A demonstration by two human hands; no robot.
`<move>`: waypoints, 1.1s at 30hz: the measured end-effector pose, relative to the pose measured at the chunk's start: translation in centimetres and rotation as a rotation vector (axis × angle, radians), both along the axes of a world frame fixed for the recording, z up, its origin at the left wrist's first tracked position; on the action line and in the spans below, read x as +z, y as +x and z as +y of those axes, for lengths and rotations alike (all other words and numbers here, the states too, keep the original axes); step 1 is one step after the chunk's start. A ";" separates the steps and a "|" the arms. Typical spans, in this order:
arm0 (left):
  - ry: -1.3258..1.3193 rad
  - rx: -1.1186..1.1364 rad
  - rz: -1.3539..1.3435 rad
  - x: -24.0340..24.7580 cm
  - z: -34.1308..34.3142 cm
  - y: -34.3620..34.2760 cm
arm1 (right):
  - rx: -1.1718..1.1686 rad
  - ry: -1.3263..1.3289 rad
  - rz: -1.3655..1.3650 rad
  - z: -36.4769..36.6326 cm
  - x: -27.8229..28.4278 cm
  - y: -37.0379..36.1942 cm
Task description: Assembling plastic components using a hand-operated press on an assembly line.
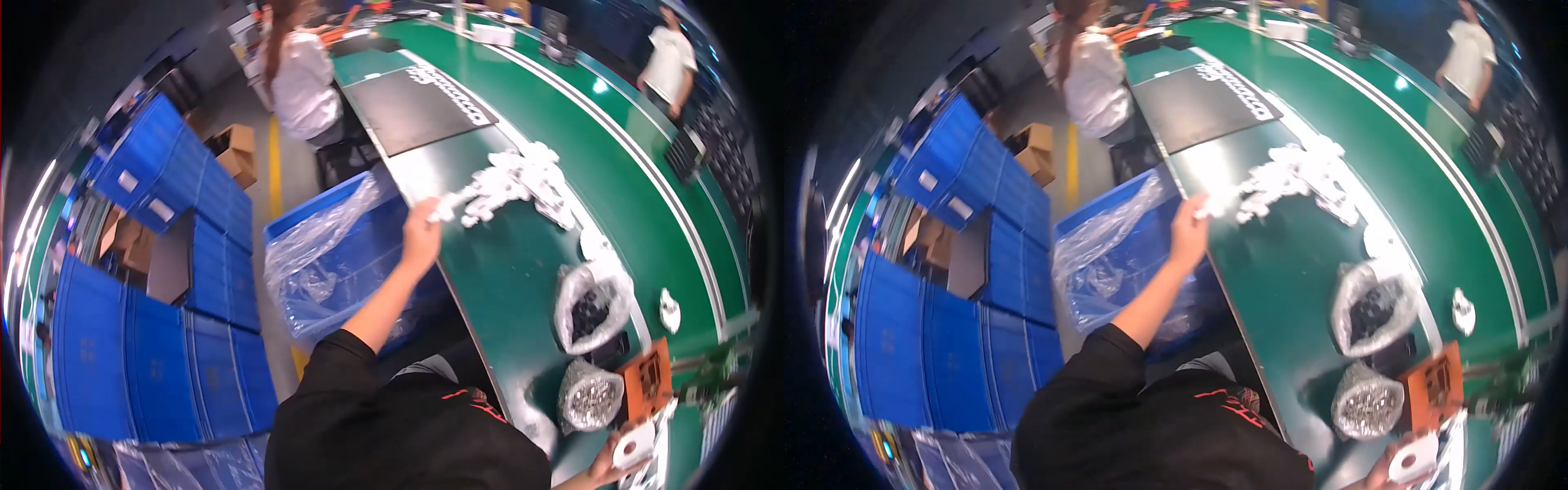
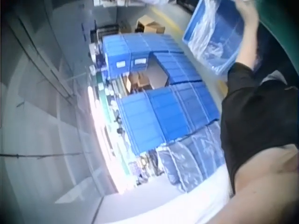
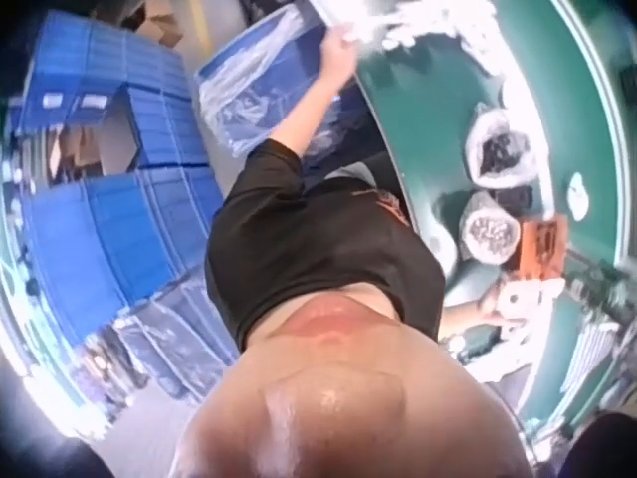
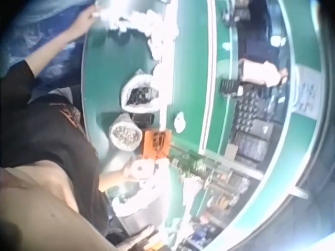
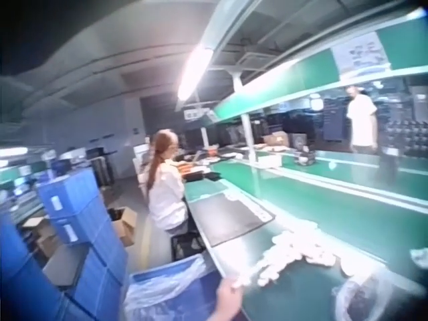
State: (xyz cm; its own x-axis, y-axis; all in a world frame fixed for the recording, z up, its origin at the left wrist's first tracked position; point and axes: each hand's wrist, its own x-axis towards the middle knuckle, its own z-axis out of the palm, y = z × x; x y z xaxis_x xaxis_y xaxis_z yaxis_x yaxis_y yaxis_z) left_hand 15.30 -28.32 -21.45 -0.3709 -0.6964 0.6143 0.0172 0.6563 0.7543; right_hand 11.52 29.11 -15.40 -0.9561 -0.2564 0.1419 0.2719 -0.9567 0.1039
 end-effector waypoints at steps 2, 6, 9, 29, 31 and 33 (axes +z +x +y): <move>-0.065 -0.059 -0.025 1.9 3.4 1.0 | 0.098 -0.443 -0.184 -0.5 0.0 -1.3; 0.137 -0.381 0.102 0.0 7.0 1.8 | 0.006 0.367 0.253 3.3 -3.2 -5.1; 0.363 -0.468 0.173 -1.2 8.3 2.0 | 0.030 0.391 0.263 1.8 -4.6 -7.2; 0.624 -0.548 0.002 -0.5 9.7 -1.7 | 0.002 0.733 0.068 -4.1 1.2 4.3; 0.533 -0.463 -0.027 0.1 9.7 -1.8 | -0.013 0.801 0.071 -4.1 1.4 5.0; 0.681 -0.599 0.125 1.9 10.9 -2.4 | -0.138 1.027 0.081 -4.7 3.7 5.9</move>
State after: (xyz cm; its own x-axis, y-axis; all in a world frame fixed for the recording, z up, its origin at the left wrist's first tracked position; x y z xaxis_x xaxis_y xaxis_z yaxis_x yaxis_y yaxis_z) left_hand 12.93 -17.43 -19.57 -0.7452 -0.6357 0.2014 0.3193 -0.0749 0.9447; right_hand 17.43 24.38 -11.74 -0.9836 -0.1796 -0.0176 0.1233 -0.5977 -0.7921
